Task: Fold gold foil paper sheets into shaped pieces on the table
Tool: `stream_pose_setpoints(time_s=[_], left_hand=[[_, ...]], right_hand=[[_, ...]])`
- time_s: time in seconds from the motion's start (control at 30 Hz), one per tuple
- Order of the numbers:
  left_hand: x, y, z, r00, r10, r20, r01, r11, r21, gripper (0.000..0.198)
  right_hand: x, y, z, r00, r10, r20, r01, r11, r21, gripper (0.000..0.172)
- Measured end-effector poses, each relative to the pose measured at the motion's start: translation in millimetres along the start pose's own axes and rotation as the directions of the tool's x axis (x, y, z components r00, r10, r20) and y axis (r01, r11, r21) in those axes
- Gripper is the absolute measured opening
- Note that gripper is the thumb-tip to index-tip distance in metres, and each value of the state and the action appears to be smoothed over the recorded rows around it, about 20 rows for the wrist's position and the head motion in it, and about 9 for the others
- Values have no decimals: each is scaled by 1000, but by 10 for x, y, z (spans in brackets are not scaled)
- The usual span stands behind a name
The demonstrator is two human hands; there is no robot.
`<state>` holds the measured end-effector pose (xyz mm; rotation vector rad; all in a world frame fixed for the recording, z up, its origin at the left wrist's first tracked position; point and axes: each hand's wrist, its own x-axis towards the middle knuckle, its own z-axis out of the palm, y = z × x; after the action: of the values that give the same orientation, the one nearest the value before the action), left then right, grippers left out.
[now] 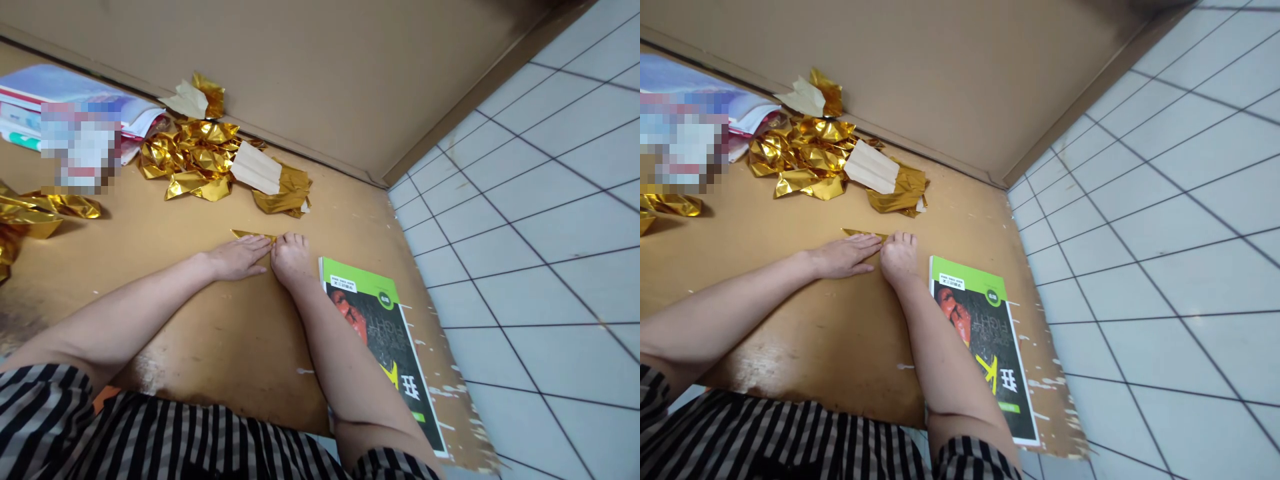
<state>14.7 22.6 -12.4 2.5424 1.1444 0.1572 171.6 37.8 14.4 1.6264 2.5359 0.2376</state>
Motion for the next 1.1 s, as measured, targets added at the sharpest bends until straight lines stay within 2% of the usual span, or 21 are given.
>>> stream_pose_setpoints(time_s=[0.13,0.3,0.5,0.8,0.9,1.1], left_hand=[[-27,-59,-13,997,32,-65,-31,999,9,56],[-65,-121,-105,986,63,-156,-63,998,5,35],[-90,-205,-176,979,-25,-203,25,1000,-3,31],[-100,-396,-127,937,-12,-349,22,999,24,26],[-101,-359,-136,938,11,-346,15,997,74,27],[-104,-281,-139,958,-3,-288,45,989,139,31]], right_hand=[[2,9,19,1000,4,0,-4,1000,0,38],[5,19,46,1000,0,-21,-1,1000,-9,37],[-2,15,39,1000,1,-18,-1,1000,-14,37],[-4,45,75,998,-12,-59,11,1000,-13,36],[-17,14,100,994,-55,-91,57,998,22,35],[-48,-123,126,962,-230,-144,249,960,128,38]])
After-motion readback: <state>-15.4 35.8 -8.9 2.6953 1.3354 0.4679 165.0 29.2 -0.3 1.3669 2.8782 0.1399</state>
